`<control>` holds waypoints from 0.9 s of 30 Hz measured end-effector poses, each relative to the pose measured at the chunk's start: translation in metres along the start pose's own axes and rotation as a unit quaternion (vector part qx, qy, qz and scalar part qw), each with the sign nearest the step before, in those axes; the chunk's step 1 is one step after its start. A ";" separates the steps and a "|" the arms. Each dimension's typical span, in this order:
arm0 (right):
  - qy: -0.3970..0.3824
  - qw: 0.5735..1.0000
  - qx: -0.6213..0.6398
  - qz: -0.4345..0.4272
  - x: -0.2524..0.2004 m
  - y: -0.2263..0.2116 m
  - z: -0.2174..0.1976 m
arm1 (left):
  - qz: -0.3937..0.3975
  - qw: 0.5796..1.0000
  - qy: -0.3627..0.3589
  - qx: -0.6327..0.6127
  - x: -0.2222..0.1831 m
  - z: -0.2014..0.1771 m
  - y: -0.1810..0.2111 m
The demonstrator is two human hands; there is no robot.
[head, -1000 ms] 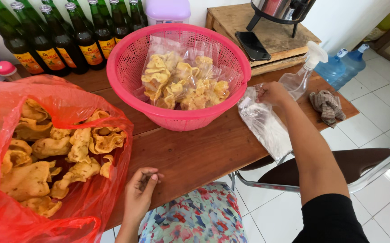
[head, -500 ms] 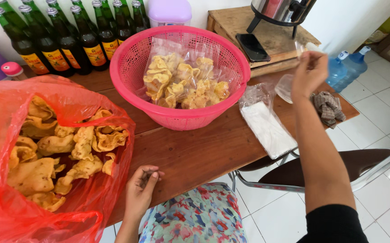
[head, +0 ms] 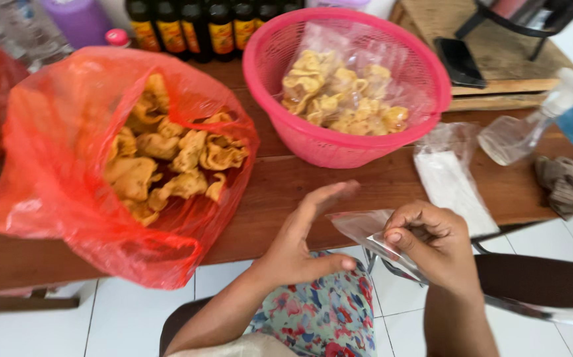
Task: The person repeatedly takes fried snacks from a red plastic bag and places them into small clear plastic bags. After filling each bag, the person folds the top and places the sealed bag into a pink basket. The process continues throughout the clip.
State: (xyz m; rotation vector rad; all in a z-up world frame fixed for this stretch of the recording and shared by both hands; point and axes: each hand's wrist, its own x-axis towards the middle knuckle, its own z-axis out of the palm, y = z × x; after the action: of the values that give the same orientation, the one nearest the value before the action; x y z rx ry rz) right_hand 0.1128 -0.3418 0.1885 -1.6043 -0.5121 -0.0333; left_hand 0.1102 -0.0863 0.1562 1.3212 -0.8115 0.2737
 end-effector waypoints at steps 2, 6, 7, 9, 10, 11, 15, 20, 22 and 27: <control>0.025 0.999 0.036 0.011 -0.002 0.018 0.011 | -0.092 0.991 0.006 -0.097 -0.004 0.000 -0.004; 0.074 0.995 0.064 -0.007 -0.003 0.046 0.026 | -0.172 0.972 0.098 -0.130 -0.023 -0.001 -0.025; 0.092 0.995 0.034 -0.003 -0.003 0.049 0.030 | -0.160 0.974 0.118 -0.104 -0.028 -0.001 -0.030; 0.129 0.991 -0.030 0.007 -0.004 0.048 0.039 | -0.178 0.976 0.120 -0.031 -0.036 -0.006 -0.036; 0.123 0.989 -0.063 -0.043 -0.004 0.045 0.043 | -0.186 0.975 0.120 0.005 -0.038 -0.008 -0.038; 0.115 0.984 -0.096 -0.094 -0.004 0.040 0.047 | -0.156 0.981 0.110 0.042 -0.039 -0.009 -0.040; 0.068 0.935 -0.307 -0.164 -0.006 0.018 0.055 | -0.191 0.978 0.070 0.042 -0.040 -0.004 -0.036; 0.085 0.936 -0.303 -0.158 -0.004 0.015 0.070 | -0.100 0.990 0.060 0.082 -0.037 0.002 -0.026; 0.091 0.934 -0.308 -0.159 -0.005 0.016 0.071 | -0.056 0.993 0.068 0.073 -0.039 0.003 -0.023; 0.090 0.944 -0.281 -0.146 -0.008 0.022 0.071 | -0.224 0.971 0.072 -0.043 -0.045 0.006 -0.021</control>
State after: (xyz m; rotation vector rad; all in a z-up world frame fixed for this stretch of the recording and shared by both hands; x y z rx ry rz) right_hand 0.0929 -0.2772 0.1574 -2.0397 -0.6283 -0.5912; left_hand 0.0891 -0.0859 0.1108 1.3471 -0.3807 -0.0248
